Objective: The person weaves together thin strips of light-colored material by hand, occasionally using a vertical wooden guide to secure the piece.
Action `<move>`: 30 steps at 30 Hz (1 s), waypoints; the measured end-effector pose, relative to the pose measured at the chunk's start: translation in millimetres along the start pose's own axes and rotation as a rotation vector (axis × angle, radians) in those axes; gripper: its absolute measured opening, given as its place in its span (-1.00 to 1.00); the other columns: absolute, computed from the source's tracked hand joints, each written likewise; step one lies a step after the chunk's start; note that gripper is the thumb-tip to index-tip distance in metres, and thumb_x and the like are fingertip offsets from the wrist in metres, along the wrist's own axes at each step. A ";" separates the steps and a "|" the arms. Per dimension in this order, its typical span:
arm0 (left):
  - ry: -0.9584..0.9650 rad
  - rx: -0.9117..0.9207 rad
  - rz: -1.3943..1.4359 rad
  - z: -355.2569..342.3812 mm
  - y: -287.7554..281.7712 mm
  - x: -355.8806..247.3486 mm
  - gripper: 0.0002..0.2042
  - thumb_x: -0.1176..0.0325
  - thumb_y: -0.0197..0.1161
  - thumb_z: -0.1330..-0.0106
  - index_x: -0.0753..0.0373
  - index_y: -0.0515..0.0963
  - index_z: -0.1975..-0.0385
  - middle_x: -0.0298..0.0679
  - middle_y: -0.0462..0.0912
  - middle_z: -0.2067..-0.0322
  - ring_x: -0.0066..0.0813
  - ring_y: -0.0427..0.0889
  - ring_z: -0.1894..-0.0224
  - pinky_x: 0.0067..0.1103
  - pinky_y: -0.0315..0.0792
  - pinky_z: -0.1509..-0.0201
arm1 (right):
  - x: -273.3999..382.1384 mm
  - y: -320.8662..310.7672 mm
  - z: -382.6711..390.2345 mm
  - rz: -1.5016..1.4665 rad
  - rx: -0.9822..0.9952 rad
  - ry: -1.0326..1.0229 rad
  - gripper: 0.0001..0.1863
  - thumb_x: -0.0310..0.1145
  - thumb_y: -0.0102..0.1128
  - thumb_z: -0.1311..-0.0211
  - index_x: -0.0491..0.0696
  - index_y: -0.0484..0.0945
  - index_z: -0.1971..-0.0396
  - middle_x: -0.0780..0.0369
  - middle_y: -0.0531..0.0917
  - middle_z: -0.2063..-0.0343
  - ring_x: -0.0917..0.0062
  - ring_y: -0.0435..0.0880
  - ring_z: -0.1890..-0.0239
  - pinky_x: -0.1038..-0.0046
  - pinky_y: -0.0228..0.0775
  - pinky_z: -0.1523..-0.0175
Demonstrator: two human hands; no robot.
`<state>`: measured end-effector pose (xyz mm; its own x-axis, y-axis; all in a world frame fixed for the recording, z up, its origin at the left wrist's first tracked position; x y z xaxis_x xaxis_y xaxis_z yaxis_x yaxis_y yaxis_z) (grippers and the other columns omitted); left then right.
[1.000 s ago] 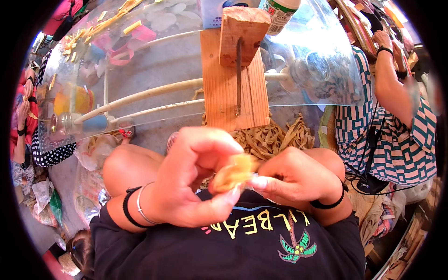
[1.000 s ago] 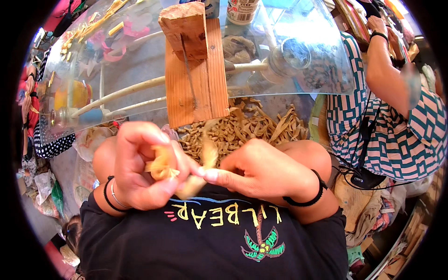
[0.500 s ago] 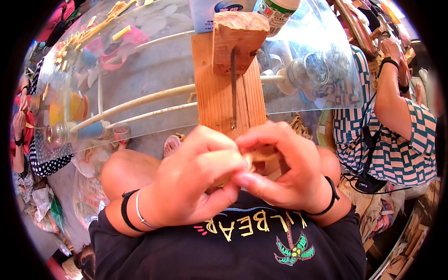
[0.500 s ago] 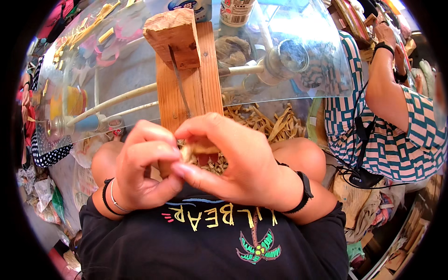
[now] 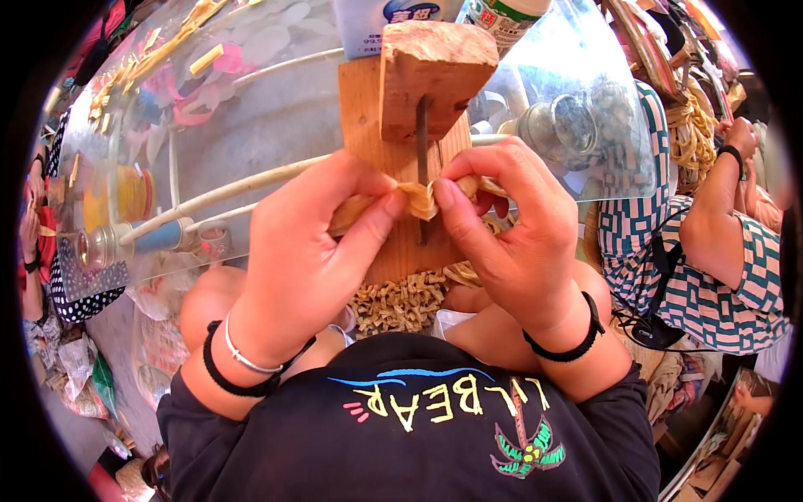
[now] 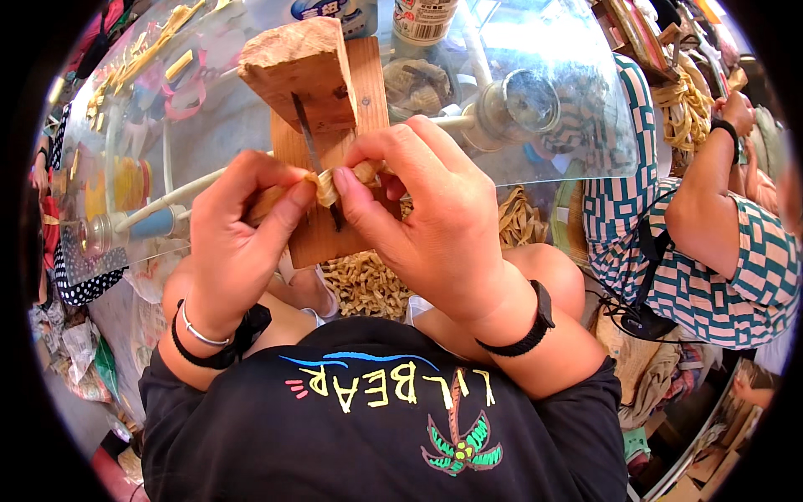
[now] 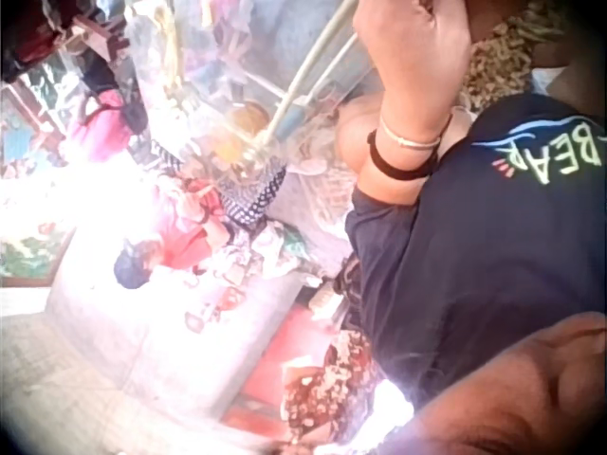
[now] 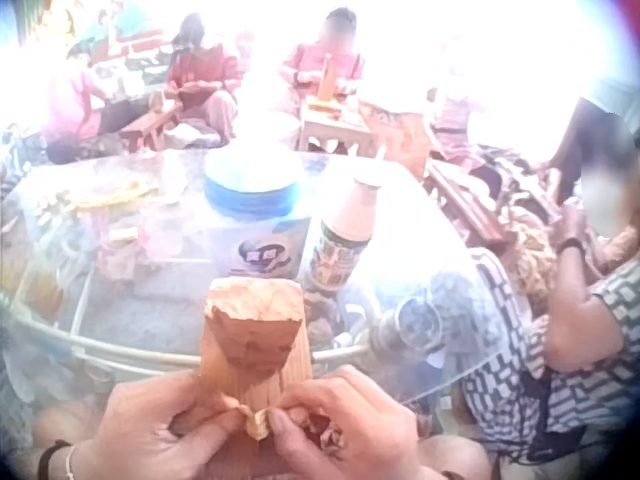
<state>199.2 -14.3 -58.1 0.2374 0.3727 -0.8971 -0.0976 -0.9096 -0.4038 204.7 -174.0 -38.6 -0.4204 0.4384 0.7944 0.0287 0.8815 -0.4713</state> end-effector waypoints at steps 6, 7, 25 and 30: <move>-0.151 -0.090 -0.053 13.5 -16.2 10.3 -0.94 0.50 0.19 -0.35 0.35 0.54 0.29 -0.28 0.59 0.46 -0.55 0.56 0.39 -0.59 0.40 0.31 | -16.6 -14.1 21.6 0.066 -0.024 0.087 -0.81 -0.48 0.41 -0.04 -0.11 0.60 0.34 0.24 0.56 0.44 0.46 0.56 0.48 0.51 0.41 0.39; -0.206 -0.129 0.015 18.6 -21.9 17.5 -0.94 0.50 0.18 -0.36 0.35 0.55 0.29 -0.23 0.61 0.46 -0.47 0.62 0.38 -0.54 0.45 0.30 | -2.6 -16.8 22.3 0.106 -0.006 -0.040 -0.77 -0.45 0.44 0.00 -0.10 0.61 0.32 0.23 0.56 0.42 0.43 0.55 0.44 0.48 0.40 0.35; -0.118 0.508 0.291 73.7 -49.7 -15.0 -0.32 -0.07 0.30 -0.25 0.42 0.44 -0.17 -0.42 0.49 0.70 -0.81 0.38 0.68 -0.72 0.17 0.59 | 17.9 -132.8 39.2 -1.199 -0.177 0.017 -0.70 -0.26 -0.26 -0.59 -0.13 0.34 0.32 0.39 0.22 0.68 0.66 0.19 0.68 0.57 0.28 0.48; -0.236 0.319 0.237 81.9 -90.3 1.1 -0.36 -0.13 0.08 -0.37 0.51 0.61 0.13 -0.44 0.44 0.79 -0.81 0.34 0.79 -0.79 0.12 0.71 | -50.6 -277.2 79.0 -0.654 -0.871 -0.085 -0.86 -0.46 -0.14 -0.47 -0.15 0.27 0.35 0.35 0.12 0.63 0.62 0.07 0.62 0.59 0.08 0.49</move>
<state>129.1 83.4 -37.3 -0.0504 0.2265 -0.9727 -0.4244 -0.8865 -0.1845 146.4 -454.3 21.6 -0.6482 -0.1444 0.7476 0.3945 0.7761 0.4919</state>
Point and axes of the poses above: each hand's wrist, its own z-axis away from the middle knuckle, its own y-axis out of the palm, x = y × z, the point moved 9 cm from there along -z, towards the middle knuckle
